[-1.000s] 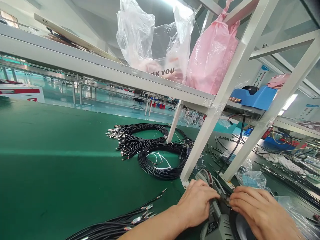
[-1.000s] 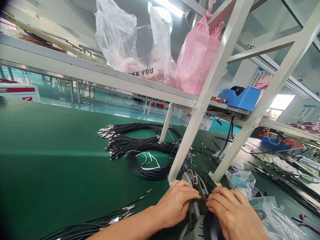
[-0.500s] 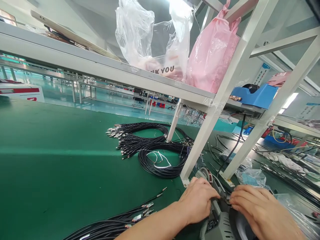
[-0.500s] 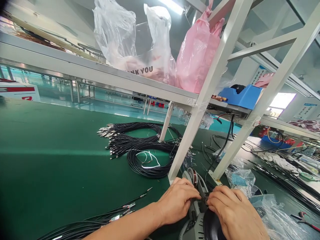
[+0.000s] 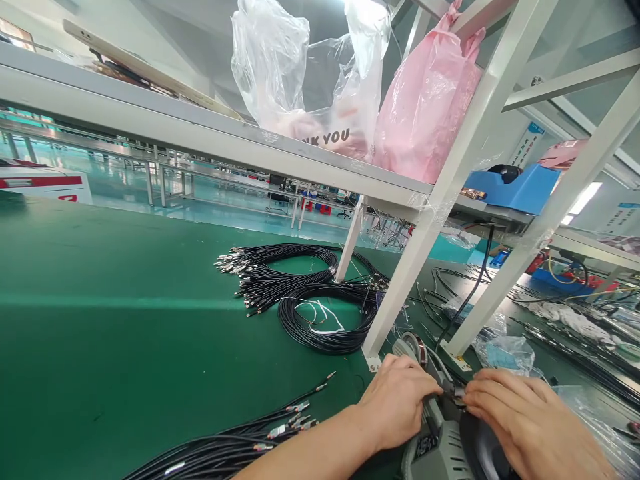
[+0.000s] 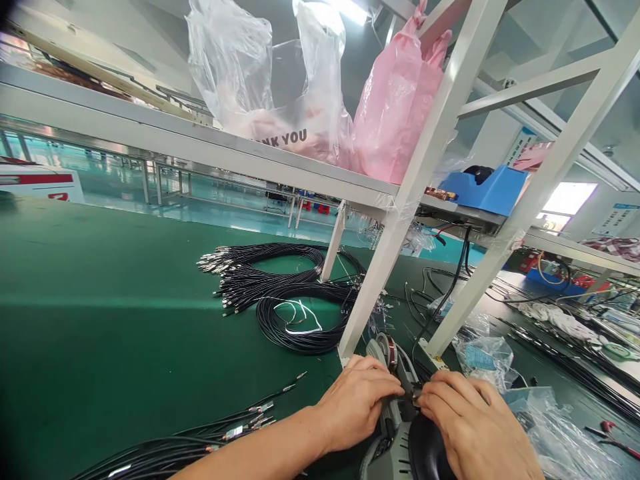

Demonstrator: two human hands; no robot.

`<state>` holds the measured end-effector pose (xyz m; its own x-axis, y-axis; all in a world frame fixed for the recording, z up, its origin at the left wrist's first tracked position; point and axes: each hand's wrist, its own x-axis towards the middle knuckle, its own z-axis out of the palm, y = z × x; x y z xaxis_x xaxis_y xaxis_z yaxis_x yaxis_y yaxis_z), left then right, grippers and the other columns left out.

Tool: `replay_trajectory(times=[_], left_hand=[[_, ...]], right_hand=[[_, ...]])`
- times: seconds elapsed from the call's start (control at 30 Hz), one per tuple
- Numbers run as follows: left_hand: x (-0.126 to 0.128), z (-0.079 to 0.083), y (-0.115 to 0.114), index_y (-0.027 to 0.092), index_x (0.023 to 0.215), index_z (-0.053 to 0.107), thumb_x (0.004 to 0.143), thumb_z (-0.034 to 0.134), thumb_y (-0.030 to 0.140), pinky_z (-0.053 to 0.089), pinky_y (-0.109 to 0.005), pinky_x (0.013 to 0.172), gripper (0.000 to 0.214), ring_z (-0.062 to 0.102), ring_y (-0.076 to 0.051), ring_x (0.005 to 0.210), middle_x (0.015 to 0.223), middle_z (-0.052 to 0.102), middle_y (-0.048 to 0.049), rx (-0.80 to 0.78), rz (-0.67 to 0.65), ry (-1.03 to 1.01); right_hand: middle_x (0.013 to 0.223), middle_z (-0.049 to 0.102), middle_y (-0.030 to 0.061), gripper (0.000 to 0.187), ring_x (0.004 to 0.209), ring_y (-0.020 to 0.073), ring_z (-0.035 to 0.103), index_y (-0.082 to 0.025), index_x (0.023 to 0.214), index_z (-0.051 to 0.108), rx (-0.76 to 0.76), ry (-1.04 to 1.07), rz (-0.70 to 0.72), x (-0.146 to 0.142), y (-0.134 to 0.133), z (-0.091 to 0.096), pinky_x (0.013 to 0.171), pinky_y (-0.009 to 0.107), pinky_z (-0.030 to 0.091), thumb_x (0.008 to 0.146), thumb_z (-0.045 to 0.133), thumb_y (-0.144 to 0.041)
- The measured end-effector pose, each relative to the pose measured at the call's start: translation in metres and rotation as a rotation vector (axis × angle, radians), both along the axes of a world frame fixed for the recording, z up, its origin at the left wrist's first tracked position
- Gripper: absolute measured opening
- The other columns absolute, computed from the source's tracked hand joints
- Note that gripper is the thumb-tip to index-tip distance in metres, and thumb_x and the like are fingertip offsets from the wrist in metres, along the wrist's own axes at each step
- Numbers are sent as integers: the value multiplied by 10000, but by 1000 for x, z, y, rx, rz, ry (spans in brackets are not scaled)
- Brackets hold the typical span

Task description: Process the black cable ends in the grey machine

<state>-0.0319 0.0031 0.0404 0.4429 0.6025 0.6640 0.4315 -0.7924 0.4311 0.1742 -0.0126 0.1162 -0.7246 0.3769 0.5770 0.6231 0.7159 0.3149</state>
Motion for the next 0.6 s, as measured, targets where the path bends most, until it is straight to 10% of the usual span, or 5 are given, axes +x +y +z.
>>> replay_trajectory(times=[0.6], left_hand=[[4,-9,0,168,1103,654,810,567,18,351,-365,898,341,518,-241,1075,1178,662,-19,14,30,-34]], right_hand=[[894,724,3,421,938,225,578,-215,843,694,52,50,-70,9,-1,-9,796,371,366,1014,310,-242]])
